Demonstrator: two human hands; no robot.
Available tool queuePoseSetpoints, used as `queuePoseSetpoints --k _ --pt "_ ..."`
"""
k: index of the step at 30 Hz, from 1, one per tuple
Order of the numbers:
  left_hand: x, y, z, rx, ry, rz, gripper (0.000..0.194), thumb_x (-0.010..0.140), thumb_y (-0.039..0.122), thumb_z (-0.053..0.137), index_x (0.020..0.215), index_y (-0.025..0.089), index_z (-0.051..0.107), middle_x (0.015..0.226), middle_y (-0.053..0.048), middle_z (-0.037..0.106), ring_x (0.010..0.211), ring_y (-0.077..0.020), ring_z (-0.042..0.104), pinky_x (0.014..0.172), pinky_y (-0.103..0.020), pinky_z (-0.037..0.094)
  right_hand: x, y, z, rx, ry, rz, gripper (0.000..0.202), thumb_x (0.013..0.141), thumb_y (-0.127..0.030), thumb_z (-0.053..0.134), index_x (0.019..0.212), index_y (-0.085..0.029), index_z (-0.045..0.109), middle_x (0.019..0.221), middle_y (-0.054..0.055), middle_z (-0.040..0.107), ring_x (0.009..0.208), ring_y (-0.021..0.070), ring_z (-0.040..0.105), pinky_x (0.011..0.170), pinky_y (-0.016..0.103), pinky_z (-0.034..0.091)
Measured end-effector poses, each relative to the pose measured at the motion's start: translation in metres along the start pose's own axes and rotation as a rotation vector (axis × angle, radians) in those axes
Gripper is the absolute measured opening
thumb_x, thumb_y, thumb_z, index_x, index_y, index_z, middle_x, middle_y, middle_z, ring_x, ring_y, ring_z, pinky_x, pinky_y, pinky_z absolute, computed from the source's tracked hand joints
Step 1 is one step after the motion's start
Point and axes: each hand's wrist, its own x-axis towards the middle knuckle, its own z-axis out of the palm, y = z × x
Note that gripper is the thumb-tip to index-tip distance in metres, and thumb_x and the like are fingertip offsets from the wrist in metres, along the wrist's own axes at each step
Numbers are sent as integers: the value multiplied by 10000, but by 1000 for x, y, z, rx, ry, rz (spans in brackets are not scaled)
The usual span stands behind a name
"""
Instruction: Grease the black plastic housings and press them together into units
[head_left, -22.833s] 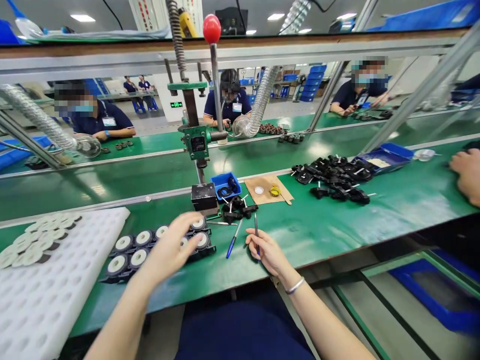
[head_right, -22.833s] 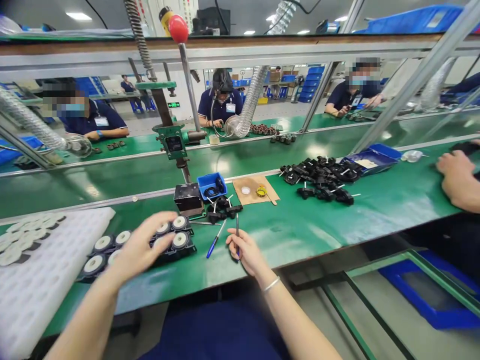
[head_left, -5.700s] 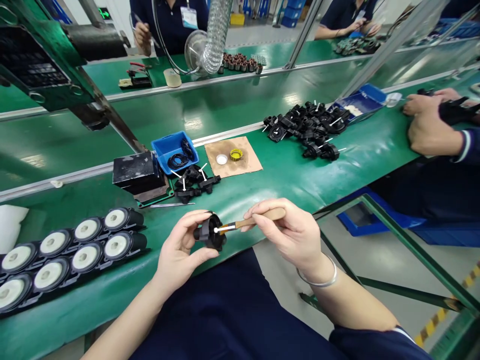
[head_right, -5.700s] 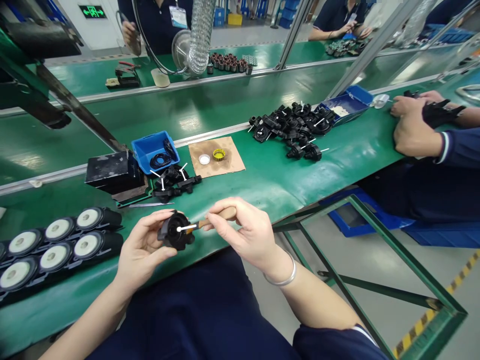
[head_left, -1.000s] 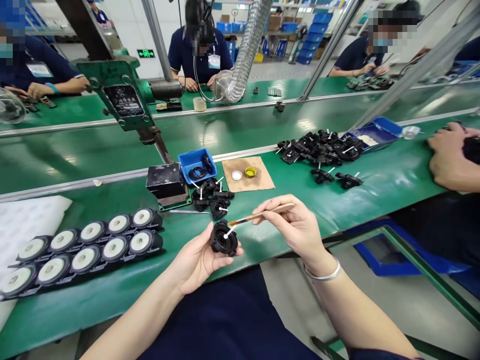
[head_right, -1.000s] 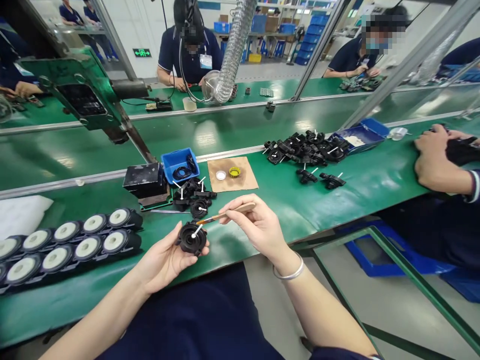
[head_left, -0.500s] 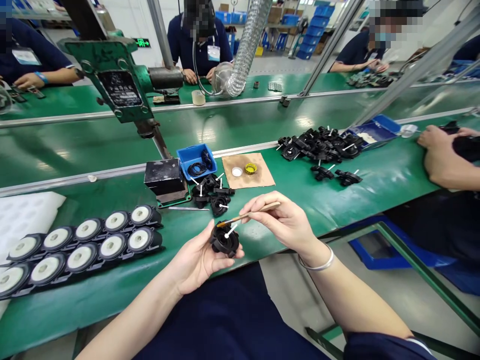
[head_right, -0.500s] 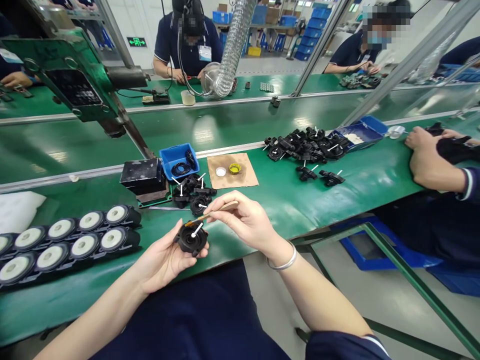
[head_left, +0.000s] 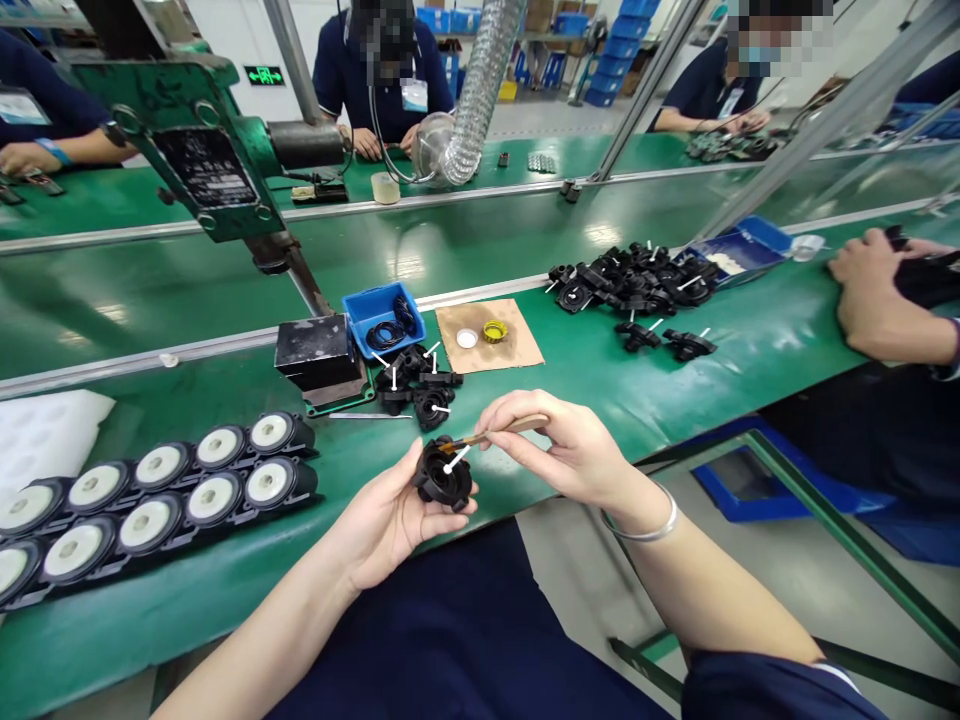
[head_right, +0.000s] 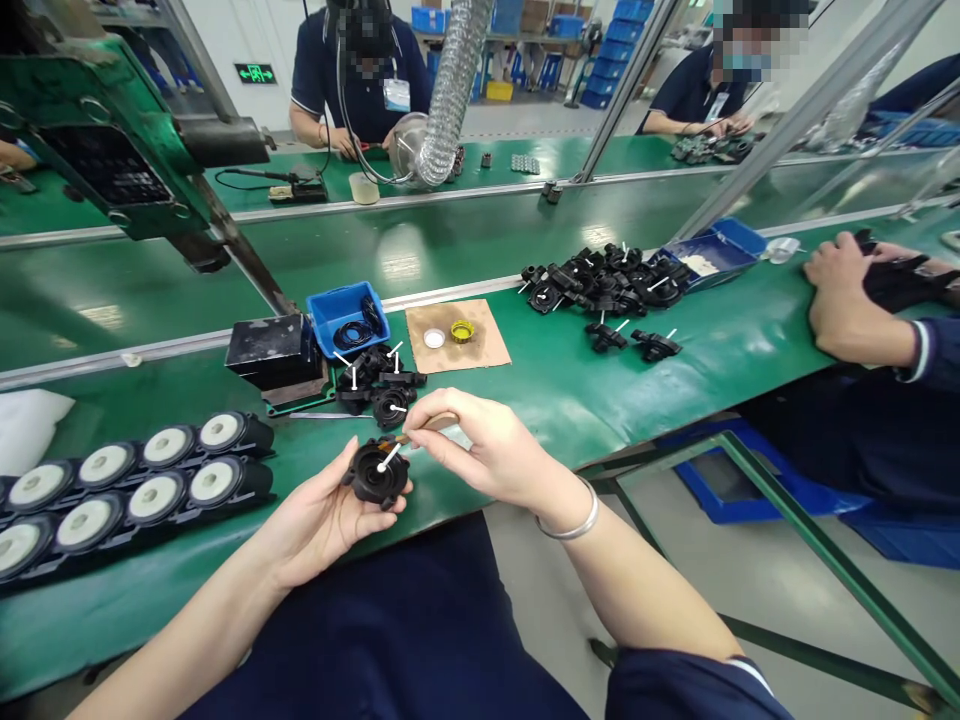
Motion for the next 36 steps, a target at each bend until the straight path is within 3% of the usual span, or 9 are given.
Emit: queuePoseSetpoints --k 6,9,14,20,25,28,31,36 --pt "0 -1 4 21 0 4 494 1016 434 412 1262 49 601 1016 -195 749 828 -207 760 740 -270 634 0 5 7 109 75 -86 157 939 -132 555 1083 -191 573 1074 63 686 934 126 715 820 262 625" --pt "-1 -1 5 56 16 29 469 1015 419 425 1251 57 605 1017 -190 748 858 -217 759 752 -279 636 -3 1 3 8 46 -43 183 930 -130 568 1097 -203 580 1033 46 704 927 127 715 836 260 615" --pt "-4 -3 6 133 16 164 367 991 367 506 1177 83 645 1043 -153 741 919 -237 747 796 -312 640 -9 -7 -4 -137 0 -21 193 918 -147 580 1096 -220 566 901 13 706 779 116 710 732 233 589" --pt "-5 -6 9 230 16 235 321 950 344 596 1182 129 654 1051 -113 729 952 -224 721 811 -353 642 -14 -1 2 -93 124 -51 187 913 -114 586 1070 -207 544 935 27 694 831 119 712 772 249 588" --pt "-6 -8 9 287 57 304 352 920 377 639 1198 160 646 1078 -99 719 970 -217 704 835 -356 628 -18 -6 -2 -132 61 2 142 911 -136 604 1034 -195 563 873 16 699 785 107 704 741 230 579" --pt "-6 -10 7 321 101 378 388 888 378 684 1226 195 634 1122 -84 698 1008 -219 684 840 -341 614 -21 -9 -4 -43 29 67 113 909 -150 622 1001 -187 570 821 2 706 731 100 705 703 218 579" --pt "-5 -12 4 363 105 411 449 860 395 714 1260 215 617 1180 -89 675 1022 -227 674 826 -317 595 -24 -6 -1 10 92 77 91 909 -161 629 976 -180 571 860 16 718 748 107 718 695 217 586" --pt "-5 -14 0 433 100 479 483 824 353 759 1270 228 618 1189 -80 659 1048 -207 645 834 -262 564 -25 -1 4 -125 202 -15 140 884 -132 656 992 -182 583 904 26 727 848 127 718 788 253 592"
